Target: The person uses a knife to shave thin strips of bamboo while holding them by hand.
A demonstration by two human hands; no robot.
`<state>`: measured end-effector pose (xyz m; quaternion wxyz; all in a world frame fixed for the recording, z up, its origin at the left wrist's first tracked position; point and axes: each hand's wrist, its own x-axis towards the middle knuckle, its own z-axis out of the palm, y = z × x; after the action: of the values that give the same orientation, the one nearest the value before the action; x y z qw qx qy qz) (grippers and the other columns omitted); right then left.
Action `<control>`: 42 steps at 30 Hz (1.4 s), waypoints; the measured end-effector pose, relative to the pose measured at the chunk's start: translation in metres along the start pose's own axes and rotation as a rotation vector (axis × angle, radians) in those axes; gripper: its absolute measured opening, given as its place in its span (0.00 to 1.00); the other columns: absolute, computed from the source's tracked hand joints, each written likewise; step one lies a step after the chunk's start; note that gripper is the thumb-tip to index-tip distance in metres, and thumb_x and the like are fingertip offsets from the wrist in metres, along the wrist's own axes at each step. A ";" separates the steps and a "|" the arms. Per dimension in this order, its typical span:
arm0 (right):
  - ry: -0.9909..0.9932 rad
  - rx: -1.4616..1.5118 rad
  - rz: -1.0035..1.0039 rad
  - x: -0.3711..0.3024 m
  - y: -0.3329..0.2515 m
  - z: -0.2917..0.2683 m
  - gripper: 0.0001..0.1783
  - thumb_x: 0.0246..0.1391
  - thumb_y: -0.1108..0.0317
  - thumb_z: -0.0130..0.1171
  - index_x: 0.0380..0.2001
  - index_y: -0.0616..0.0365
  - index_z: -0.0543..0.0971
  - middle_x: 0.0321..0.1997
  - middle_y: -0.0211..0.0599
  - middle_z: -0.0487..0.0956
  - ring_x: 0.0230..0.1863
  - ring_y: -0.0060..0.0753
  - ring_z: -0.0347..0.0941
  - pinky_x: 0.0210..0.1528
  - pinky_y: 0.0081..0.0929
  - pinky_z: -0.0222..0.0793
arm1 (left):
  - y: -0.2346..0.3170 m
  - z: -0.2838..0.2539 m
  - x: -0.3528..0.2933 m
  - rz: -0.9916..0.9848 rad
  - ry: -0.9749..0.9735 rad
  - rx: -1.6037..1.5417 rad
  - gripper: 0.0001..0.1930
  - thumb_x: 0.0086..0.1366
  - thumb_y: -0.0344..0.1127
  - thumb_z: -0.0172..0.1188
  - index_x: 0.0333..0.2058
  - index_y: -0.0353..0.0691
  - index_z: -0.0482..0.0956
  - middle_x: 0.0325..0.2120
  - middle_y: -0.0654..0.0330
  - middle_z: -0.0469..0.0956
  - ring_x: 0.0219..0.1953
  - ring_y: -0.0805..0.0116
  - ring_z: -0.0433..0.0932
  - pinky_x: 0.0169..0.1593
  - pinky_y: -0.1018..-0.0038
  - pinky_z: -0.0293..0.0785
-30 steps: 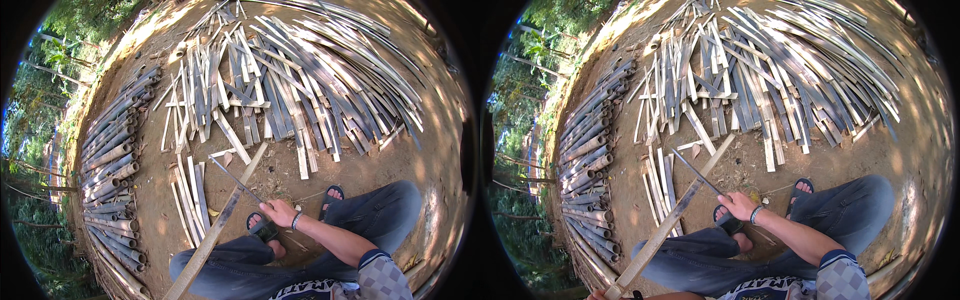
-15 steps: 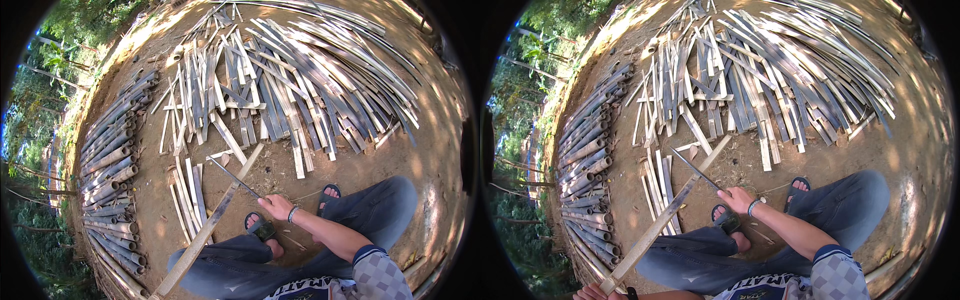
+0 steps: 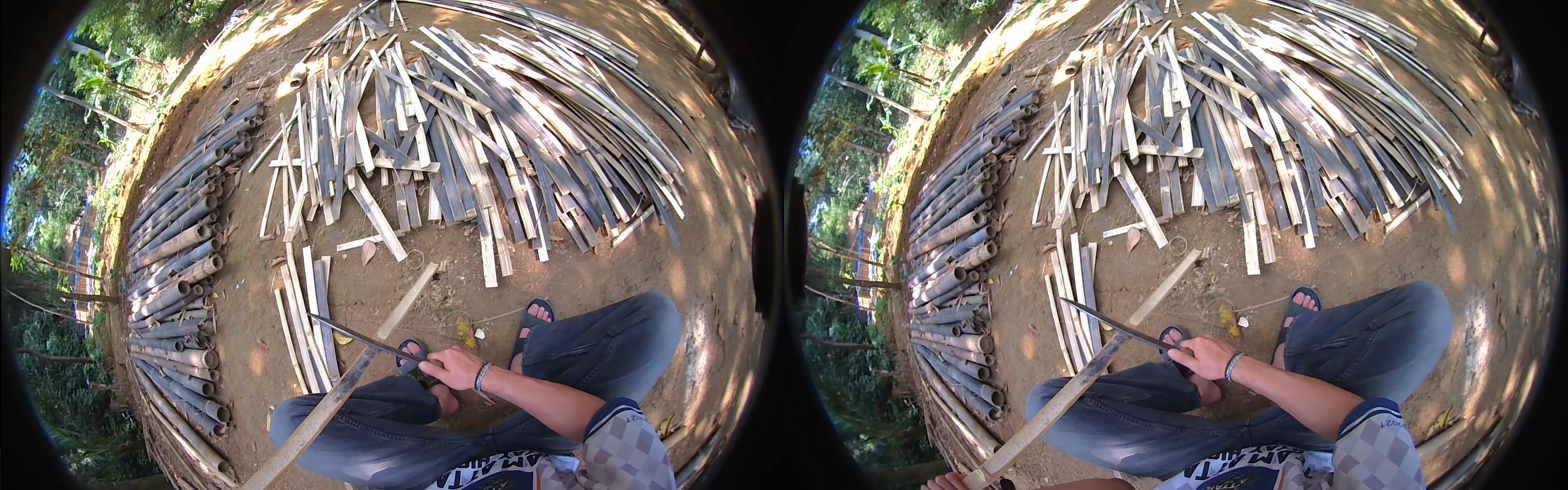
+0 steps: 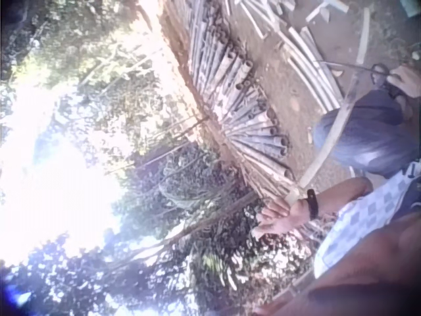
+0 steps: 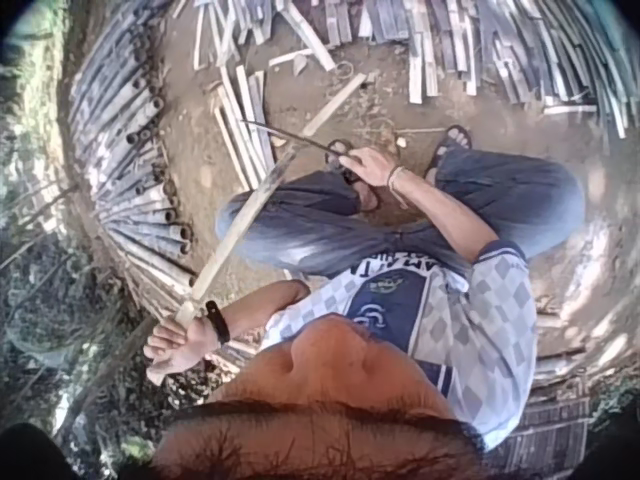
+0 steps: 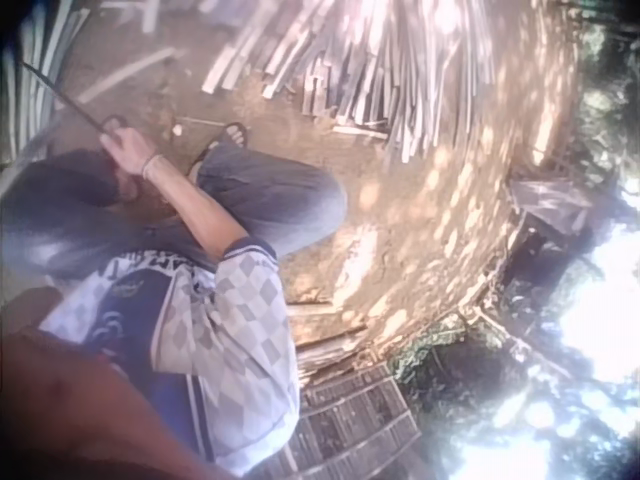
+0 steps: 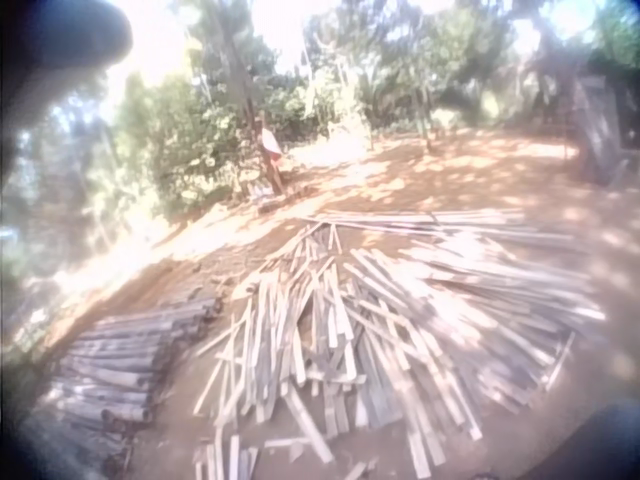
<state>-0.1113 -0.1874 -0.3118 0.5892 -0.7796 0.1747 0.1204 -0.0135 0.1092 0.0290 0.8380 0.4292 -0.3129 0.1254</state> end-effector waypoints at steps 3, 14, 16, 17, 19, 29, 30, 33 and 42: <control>0.088 0.028 -0.043 -0.005 -0.018 0.007 0.30 0.59 0.41 0.45 0.24 0.59 0.77 0.24 0.55 0.77 0.33 0.57 0.76 0.36 0.48 0.70 | 0.003 -0.017 0.014 -0.042 0.043 0.057 0.26 0.69 0.56 0.36 0.21 0.40 0.65 0.12 0.64 0.60 0.11 0.73 0.58 0.17 0.77 0.56; 0.073 0.070 -0.003 -0.004 -0.012 0.003 0.30 0.59 0.41 0.43 0.30 0.58 0.80 0.27 0.57 0.78 0.35 0.61 0.76 0.38 0.49 0.70 | -0.010 0.023 0.004 0.018 -0.010 0.031 0.24 0.69 0.54 0.39 0.21 0.42 0.64 0.12 0.65 0.60 0.10 0.76 0.56 0.16 0.80 0.55; 0.034 0.029 -0.021 -0.003 -0.018 -0.004 0.30 0.59 0.41 0.43 0.30 0.58 0.80 0.28 0.58 0.78 0.36 0.61 0.76 0.39 0.48 0.70 | -0.012 0.025 0.006 0.019 -0.002 0.033 0.24 0.69 0.53 0.40 0.21 0.41 0.65 0.12 0.65 0.61 0.10 0.76 0.57 0.16 0.80 0.56; 0.015 0.009 -0.030 -0.002 -0.019 -0.007 0.29 0.59 0.42 0.43 0.30 0.58 0.80 0.29 0.58 0.78 0.36 0.60 0.76 0.39 0.48 0.70 | -0.012 0.025 0.007 0.019 0.001 0.033 0.24 0.69 0.53 0.40 0.22 0.41 0.65 0.11 0.65 0.62 0.10 0.76 0.57 0.16 0.80 0.56; 0.041 0.098 -0.001 0.007 -0.007 -0.004 0.28 0.59 0.42 0.44 0.36 0.56 0.80 0.31 0.58 0.78 0.37 0.59 0.76 0.41 0.47 0.70 | -0.011 0.018 0.011 0.008 -0.004 0.072 0.23 0.69 0.52 0.41 0.22 0.40 0.66 0.11 0.65 0.62 0.09 0.76 0.57 0.16 0.80 0.56; 0.094 0.185 0.045 0.018 0.006 -0.011 0.30 0.59 0.42 0.43 0.39 0.59 0.80 0.32 0.55 0.79 0.37 0.59 0.76 0.42 0.45 0.70 | -0.013 0.012 0.018 -0.004 -0.036 0.030 0.23 0.68 0.52 0.42 0.21 0.41 0.67 0.10 0.66 0.61 0.10 0.76 0.57 0.16 0.80 0.56; 0.121 0.141 0.065 0.021 0.013 -0.006 0.29 0.60 0.43 0.43 0.36 0.57 0.81 0.32 0.53 0.80 0.38 0.56 0.77 0.42 0.44 0.70 | -0.013 0.013 0.018 -0.003 -0.046 0.027 0.23 0.68 0.52 0.42 0.21 0.41 0.67 0.10 0.66 0.61 0.10 0.76 0.57 0.16 0.80 0.56; 0.133 0.120 0.018 0.015 0.006 0.000 0.28 0.60 0.43 0.43 0.33 0.56 0.82 0.30 0.51 0.80 0.36 0.55 0.77 0.41 0.43 0.71 | -0.014 0.015 0.013 0.013 -0.035 0.044 0.23 0.68 0.52 0.41 0.21 0.41 0.67 0.10 0.66 0.59 0.10 0.76 0.56 0.15 0.80 0.56; 0.193 0.127 -0.003 0.020 0.015 -0.004 0.32 0.59 0.42 0.44 0.25 0.65 0.76 0.25 0.59 0.76 0.33 0.59 0.75 0.36 0.46 0.69 | -0.008 0.014 0.008 0.022 -0.015 0.055 0.23 0.69 0.51 0.40 0.19 0.42 0.64 0.10 0.66 0.58 0.09 0.76 0.55 0.15 0.79 0.55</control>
<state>-0.0994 -0.1970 -0.3316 0.6180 -0.7490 0.2366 0.0324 -0.0093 0.0923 0.0348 0.8221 0.4496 -0.3202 0.1399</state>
